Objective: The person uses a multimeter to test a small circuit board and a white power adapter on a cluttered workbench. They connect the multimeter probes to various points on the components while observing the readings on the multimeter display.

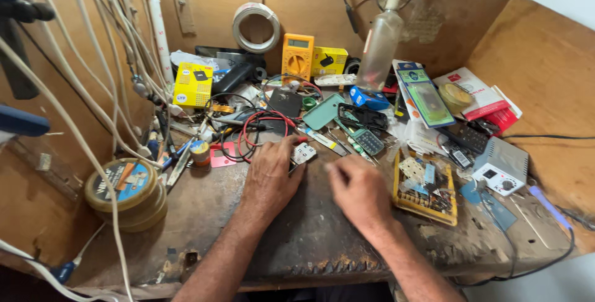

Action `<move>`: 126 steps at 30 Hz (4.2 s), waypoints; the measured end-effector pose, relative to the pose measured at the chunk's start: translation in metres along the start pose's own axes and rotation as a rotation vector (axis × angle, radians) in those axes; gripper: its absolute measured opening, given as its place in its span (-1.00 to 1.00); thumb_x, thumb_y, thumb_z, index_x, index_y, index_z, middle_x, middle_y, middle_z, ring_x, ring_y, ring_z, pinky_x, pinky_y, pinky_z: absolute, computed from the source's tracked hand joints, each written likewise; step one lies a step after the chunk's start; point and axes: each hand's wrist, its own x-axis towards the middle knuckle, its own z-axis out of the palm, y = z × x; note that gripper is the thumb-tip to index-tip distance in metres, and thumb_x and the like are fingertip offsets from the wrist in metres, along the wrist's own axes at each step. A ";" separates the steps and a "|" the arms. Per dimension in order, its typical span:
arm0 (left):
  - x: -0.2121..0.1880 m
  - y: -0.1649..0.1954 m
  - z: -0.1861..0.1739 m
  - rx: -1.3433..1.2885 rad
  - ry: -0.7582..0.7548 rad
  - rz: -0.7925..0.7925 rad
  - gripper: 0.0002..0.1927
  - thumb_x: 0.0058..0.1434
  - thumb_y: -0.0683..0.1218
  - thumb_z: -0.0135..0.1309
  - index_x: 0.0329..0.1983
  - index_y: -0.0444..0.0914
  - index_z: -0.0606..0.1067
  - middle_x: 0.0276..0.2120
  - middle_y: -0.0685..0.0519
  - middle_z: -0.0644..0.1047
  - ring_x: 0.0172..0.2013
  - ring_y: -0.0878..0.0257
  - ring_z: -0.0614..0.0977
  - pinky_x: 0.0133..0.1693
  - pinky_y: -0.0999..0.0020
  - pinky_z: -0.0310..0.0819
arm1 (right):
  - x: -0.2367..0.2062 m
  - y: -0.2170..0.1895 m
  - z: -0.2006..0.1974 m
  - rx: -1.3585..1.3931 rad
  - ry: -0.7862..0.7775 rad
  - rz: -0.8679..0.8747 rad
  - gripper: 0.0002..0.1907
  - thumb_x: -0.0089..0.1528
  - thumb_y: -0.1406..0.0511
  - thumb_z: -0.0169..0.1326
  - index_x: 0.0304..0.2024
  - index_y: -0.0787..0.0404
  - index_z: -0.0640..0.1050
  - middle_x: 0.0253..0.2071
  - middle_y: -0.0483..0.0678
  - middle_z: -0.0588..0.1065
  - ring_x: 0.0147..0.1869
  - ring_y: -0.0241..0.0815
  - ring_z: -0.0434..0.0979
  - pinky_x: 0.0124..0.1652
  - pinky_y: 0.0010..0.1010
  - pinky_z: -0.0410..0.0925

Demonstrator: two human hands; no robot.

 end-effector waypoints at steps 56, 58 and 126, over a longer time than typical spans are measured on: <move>0.004 -0.003 0.007 -0.024 0.012 -0.039 -0.36 0.11 -0.19 0.25 0.26 -0.35 0.33 -0.20 -0.15 0.58 -0.08 -0.08 0.57 -0.02 0.01 0.35 | 0.031 0.013 0.004 0.118 0.034 -0.166 -0.80 0.36 0.35 0.03 0.01 0.26 0.56 -0.14 0.07 0.56 -0.15 0.02 0.61 -0.21 -0.22 0.43; 0.004 -0.004 0.008 -0.019 -0.003 -0.053 -0.37 0.09 -0.17 0.27 0.24 -0.31 0.35 -0.19 -0.15 0.58 -0.08 -0.08 0.57 -0.04 0.01 0.36 | 0.031 0.012 0.003 0.054 -0.026 -0.011 -0.80 0.31 0.26 0.12 -0.07 0.19 0.62 -0.20 0.02 0.58 -0.20 -0.01 0.62 -0.24 -0.22 0.42; 0.004 -0.004 0.010 -0.061 -0.002 -0.100 -0.33 0.10 -0.23 0.24 0.29 -0.33 0.30 -0.19 -0.23 0.55 -0.08 -0.17 0.55 0.01 -0.02 0.38 | 0.028 0.003 0.003 -0.017 -0.032 -0.138 -0.86 0.17 0.43 0.21 -0.21 0.23 0.69 -0.34 0.01 0.50 -0.23 -0.01 0.55 -0.21 -0.18 0.38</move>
